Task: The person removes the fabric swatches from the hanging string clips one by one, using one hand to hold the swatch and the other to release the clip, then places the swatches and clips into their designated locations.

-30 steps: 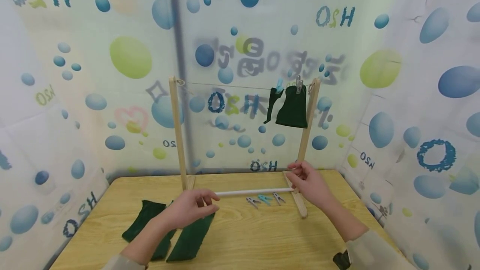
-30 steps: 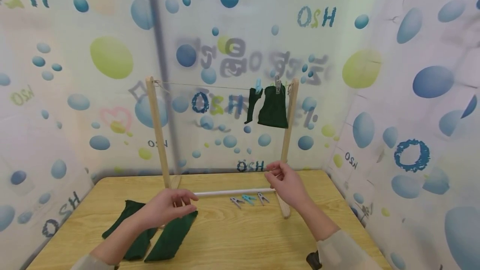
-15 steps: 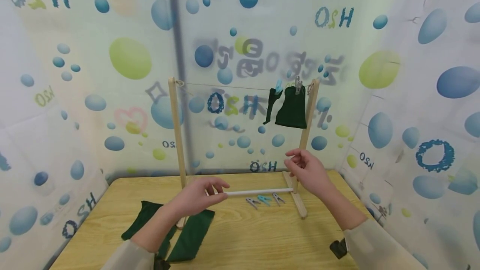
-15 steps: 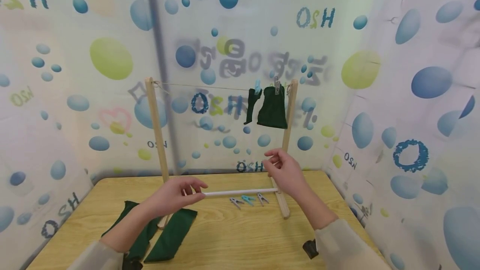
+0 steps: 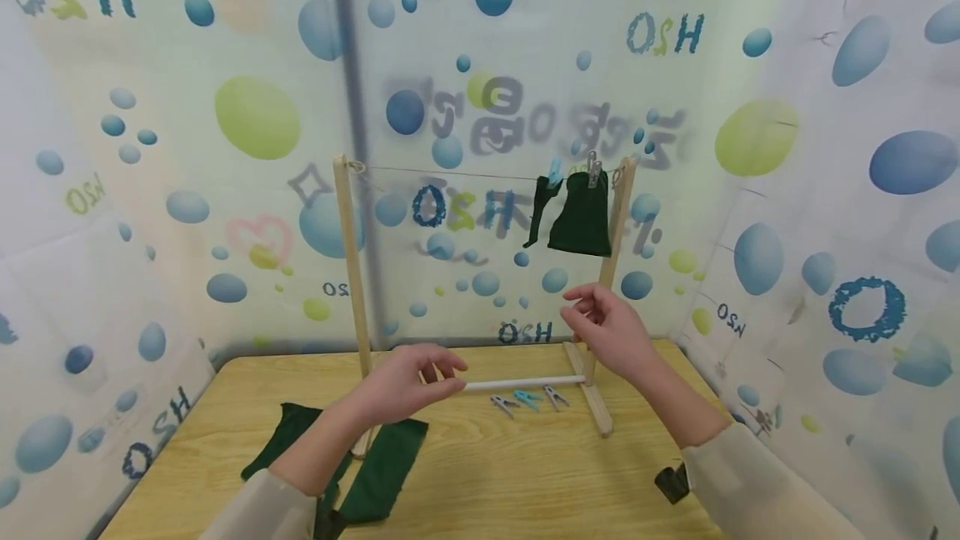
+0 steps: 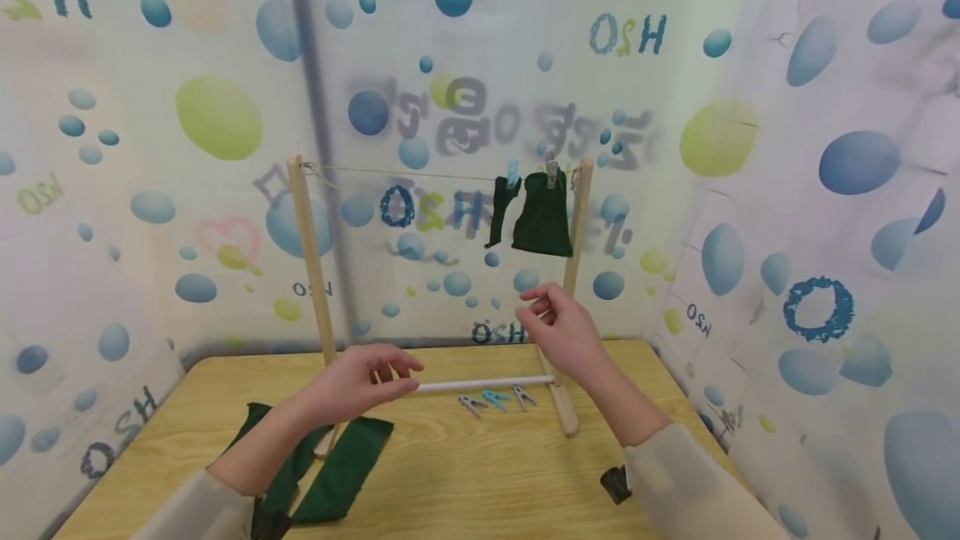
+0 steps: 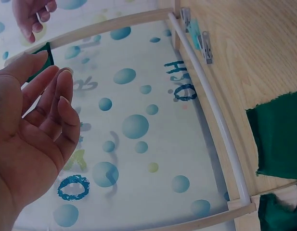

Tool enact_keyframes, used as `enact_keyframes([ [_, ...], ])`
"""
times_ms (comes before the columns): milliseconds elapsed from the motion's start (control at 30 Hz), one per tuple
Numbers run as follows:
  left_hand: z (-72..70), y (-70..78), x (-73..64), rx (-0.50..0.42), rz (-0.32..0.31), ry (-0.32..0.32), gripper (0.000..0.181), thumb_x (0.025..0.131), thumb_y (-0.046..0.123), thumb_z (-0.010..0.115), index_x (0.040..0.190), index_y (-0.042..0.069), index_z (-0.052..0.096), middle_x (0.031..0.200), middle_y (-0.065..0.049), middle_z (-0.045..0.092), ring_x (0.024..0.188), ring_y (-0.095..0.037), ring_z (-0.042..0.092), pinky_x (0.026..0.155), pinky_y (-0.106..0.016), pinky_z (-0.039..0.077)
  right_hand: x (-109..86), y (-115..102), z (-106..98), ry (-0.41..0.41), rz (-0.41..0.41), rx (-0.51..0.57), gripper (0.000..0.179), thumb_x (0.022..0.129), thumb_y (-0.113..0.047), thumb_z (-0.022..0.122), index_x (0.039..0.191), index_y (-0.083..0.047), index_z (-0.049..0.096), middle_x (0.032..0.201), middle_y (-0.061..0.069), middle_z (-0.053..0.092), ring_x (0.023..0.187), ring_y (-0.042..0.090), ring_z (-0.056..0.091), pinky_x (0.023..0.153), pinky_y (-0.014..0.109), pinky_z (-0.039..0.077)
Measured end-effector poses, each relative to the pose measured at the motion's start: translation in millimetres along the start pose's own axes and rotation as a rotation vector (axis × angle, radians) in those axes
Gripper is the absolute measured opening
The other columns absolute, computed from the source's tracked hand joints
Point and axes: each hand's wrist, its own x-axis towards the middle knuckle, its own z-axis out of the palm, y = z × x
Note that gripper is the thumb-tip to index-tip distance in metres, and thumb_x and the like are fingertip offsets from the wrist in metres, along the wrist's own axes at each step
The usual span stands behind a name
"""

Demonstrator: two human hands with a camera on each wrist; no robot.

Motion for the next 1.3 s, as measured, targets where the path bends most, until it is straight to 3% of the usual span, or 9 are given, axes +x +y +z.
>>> enact_keyframes([
  [633, -5.8, 18.9, 13.2, 0.021, 0.038, -0.022, 0.026, 0.108, 0.032, 0.073, 0.127, 0.015, 0.08, 0.11, 0.0, 0.077, 0.083, -0.008, 0.069, 0.07, -0.027, 0.059, 7.1, -15.6, -12.9, 0.035, -0.065, -0.024, 0.031, 0.111, -0.023, 0.067, 0.135, -0.004, 0.065, 0.105, 0.012, 0.07, 0.078, 0.016, 0.068, 0.068, 0.026, 0.056],
  [967, -5.0, 36.5, 29.6, 0.086, 0.115, 0.051, 0.024, 0.108, 0.028, 0.073, 0.129, 0.017, 0.079, 0.119, 0.0, 0.077, 0.096, -0.007, 0.068, 0.086, -0.029, 0.06, 15.9, -29.7, -31.1, 0.055, -0.063, -0.047, 0.034, 0.112, -0.03, 0.065, 0.137, -0.007, 0.064, 0.114, 0.013, 0.067, 0.082, 0.016, 0.07, 0.072, 0.03, 0.059],
  [1300, -5.8, 62.9, 54.2, 0.091, 0.121, 0.11, 0.026, 0.109, 0.026, 0.07, 0.131, 0.014, 0.079, 0.124, -0.003, 0.076, 0.097, -0.01, 0.071, 0.085, -0.032, 0.061, 29.7, -44.3, -46.6, 0.092, -0.074, -0.031, 0.046, 0.112, -0.037, 0.064, 0.142, -0.003, 0.062, 0.12, 0.012, 0.065, 0.08, 0.01, 0.069, 0.072, 0.027, 0.059],
])
